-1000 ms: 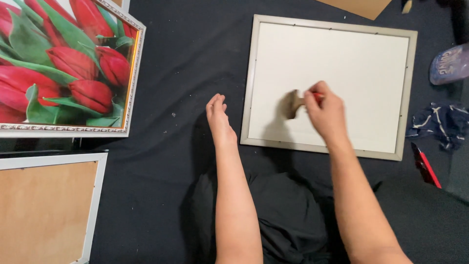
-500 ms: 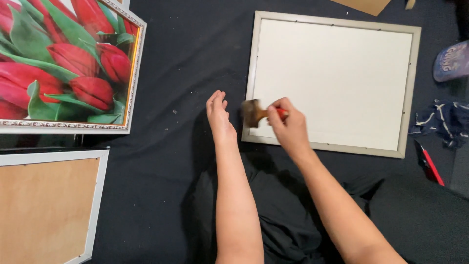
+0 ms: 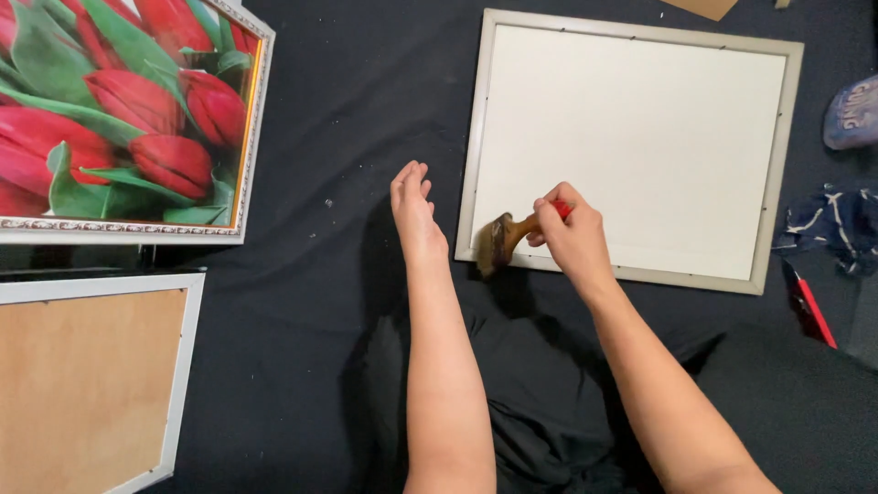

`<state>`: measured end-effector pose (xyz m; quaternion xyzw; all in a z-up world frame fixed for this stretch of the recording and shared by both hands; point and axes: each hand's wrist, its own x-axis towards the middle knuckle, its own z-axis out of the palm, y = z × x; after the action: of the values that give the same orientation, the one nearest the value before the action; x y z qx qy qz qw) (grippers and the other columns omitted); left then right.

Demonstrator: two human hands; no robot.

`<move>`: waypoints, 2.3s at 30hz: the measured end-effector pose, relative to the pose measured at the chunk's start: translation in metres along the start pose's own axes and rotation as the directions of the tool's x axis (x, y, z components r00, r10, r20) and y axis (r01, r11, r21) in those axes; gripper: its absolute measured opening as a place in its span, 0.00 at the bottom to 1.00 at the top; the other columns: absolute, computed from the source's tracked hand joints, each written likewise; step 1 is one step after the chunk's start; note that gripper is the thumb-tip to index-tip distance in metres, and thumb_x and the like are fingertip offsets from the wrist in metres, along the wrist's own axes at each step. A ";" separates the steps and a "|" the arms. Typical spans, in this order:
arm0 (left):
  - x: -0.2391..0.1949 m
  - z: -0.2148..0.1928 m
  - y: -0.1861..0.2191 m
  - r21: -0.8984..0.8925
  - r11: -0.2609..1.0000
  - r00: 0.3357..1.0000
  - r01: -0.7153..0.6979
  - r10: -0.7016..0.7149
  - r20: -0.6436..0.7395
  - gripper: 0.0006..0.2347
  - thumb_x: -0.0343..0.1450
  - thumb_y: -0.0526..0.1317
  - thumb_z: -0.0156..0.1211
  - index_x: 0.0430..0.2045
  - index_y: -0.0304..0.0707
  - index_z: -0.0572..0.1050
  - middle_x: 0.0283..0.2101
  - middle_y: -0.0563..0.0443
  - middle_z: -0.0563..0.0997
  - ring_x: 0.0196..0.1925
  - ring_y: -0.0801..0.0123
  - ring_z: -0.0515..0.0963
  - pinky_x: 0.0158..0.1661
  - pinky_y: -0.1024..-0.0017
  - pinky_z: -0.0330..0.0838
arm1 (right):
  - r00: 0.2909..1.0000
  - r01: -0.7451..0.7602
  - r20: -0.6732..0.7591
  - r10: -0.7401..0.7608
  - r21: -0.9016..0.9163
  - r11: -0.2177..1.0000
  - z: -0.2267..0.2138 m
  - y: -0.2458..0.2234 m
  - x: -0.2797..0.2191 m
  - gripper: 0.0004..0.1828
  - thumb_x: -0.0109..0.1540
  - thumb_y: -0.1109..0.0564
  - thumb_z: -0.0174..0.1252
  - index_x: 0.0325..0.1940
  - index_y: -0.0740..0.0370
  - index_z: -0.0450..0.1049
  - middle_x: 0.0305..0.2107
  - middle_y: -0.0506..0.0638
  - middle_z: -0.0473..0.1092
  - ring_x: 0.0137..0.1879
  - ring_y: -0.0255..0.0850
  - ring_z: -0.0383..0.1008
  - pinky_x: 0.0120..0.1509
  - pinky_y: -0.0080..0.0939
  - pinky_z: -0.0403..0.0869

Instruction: The person uses a utility knife to cut along the edges of a picture frame backing, removes the cardboard backing, and then uses a brush to clean the inside of the frame. Finally, the person removes the glass pane from the frame.

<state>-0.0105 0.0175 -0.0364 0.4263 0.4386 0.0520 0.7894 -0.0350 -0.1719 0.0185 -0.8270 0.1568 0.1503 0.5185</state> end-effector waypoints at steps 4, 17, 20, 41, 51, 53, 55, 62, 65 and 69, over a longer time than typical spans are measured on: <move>0.000 0.002 -0.002 0.020 1.000 1.000 0.012 -0.012 0.001 0.16 0.75 0.46 0.57 0.57 0.43 0.73 0.62 0.43 0.75 0.70 0.46 0.66 0.69 0.48 0.45 | 1.000 -0.022 -0.017 0.024 0.131 0.991 0.021 0.011 0.011 0.08 0.66 0.53 0.54 0.37 0.58 0.73 0.27 0.59 0.78 0.30 0.42 0.82 0.42 0.40 0.78; 0.003 -0.001 -0.002 0.033 0.999 1.000 0.013 -0.013 -0.004 0.16 0.75 0.46 0.57 0.56 0.43 0.72 0.62 0.42 0.75 0.70 0.46 0.65 0.69 0.48 0.44 | 0.994 0.090 -0.081 -0.072 0.241 0.966 0.011 0.020 0.018 0.09 0.69 0.55 0.54 0.41 0.62 0.74 0.34 0.59 0.78 0.34 0.43 0.80 0.46 0.42 0.79; 0.002 -0.002 -0.002 0.029 0.999 1.000 0.018 -0.018 -0.010 0.16 0.75 0.46 0.57 0.56 0.43 0.73 0.62 0.43 0.76 0.70 0.47 0.65 0.69 0.48 0.43 | 0.988 0.112 -0.133 -0.079 0.267 0.957 -0.003 0.023 0.025 0.08 0.69 0.55 0.53 0.42 0.60 0.73 0.37 0.57 0.78 0.35 0.42 0.80 0.48 0.42 0.80; 0.010 -0.004 -0.010 0.020 0.999 0.999 0.034 -0.034 -0.019 0.16 0.75 0.46 0.57 0.56 0.44 0.73 0.62 0.43 0.76 0.70 0.45 0.65 0.70 0.46 0.42 | 0.996 0.087 -0.015 -0.086 0.238 0.967 0.018 0.016 0.072 0.08 0.68 0.54 0.54 0.39 0.60 0.73 0.30 0.59 0.77 0.31 0.44 0.80 0.41 0.41 0.80; 0.001 0.003 0.002 0.014 0.998 0.998 0.065 -0.065 -0.011 0.17 0.75 0.46 0.56 0.57 0.44 0.72 0.63 0.43 0.75 0.72 0.45 0.64 0.71 0.47 0.42 | 0.994 0.066 0.072 -0.087 0.257 0.964 -0.022 0.018 0.086 0.08 0.68 0.55 0.57 0.42 0.62 0.73 0.32 0.58 0.74 0.39 0.44 0.80 0.46 0.46 0.82; 0.003 0.005 -0.002 0.010 0.998 0.998 0.067 -0.067 -0.006 0.17 0.75 0.46 0.56 0.57 0.44 0.72 0.63 0.43 0.75 0.72 0.45 0.63 0.71 0.46 0.42 | 0.993 0.065 0.079 -0.089 0.265 0.962 -0.012 0.023 0.095 0.08 0.68 0.55 0.57 0.42 0.63 0.74 0.32 0.59 0.74 0.39 0.45 0.80 0.47 0.47 0.82; 0.005 0.004 -0.004 0.009 0.998 0.998 0.068 -0.068 -0.005 0.17 0.75 0.46 0.57 0.57 0.43 0.72 0.63 0.42 0.75 0.72 0.44 0.63 0.71 0.46 0.42 | 0.992 0.063 0.090 -0.091 0.274 0.960 -0.006 0.023 0.113 0.08 0.68 0.56 0.57 0.42 0.64 0.74 0.32 0.61 0.74 0.39 0.46 0.81 0.47 0.48 0.82; 0.001 0.003 0.001 0.010 0.997 0.997 0.072 -0.072 -0.021 0.17 0.75 0.46 0.56 0.57 0.43 0.72 0.62 0.43 0.75 0.72 0.46 0.63 0.71 0.47 0.42 | 0.966 0.256 -0.027 -0.258 0.256 0.932 -0.033 0.000 0.158 0.08 0.71 0.54 0.53 0.45 0.62 0.71 0.34 0.59 0.75 0.41 0.44 0.81 0.51 0.44 0.83; -0.001 0.007 0.002 0.020 0.996 0.996 0.090 -0.090 -0.014 0.17 0.75 0.46 0.56 0.57 0.44 0.72 0.63 0.45 0.74 0.72 0.48 0.63 0.71 0.49 0.42 | 0.986 0.142 0.047 -0.157 0.236 0.961 -0.025 0.013 0.129 0.07 0.68 0.56 0.54 0.43 0.63 0.72 0.29 0.60 0.74 0.36 0.46 0.80 0.45 0.46 0.82; -0.006 0.011 0.005 0.045 0.993 0.994 0.105 -0.105 -0.003 0.17 0.74 0.46 0.57 0.56 0.45 0.72 0.62 0.46 0.75 0.72 0.49 0.64 0.71 0.49 0.42 | 0.990 0.079 0.093 -0.102 0.229 0.970 0.001 0.010 0.116 0.08 0.65 0.56 0.56 0.39 0.64 0.74 0.26 0.61 0.75 0.32 0.48 0.81 0.41 0.48 0.82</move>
<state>-0.0046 0.0113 -0.0262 0.4204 0.4617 0.0006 0.7811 0.0656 -0.1870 -0.0372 -0.7603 0.1076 0.1507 0.6226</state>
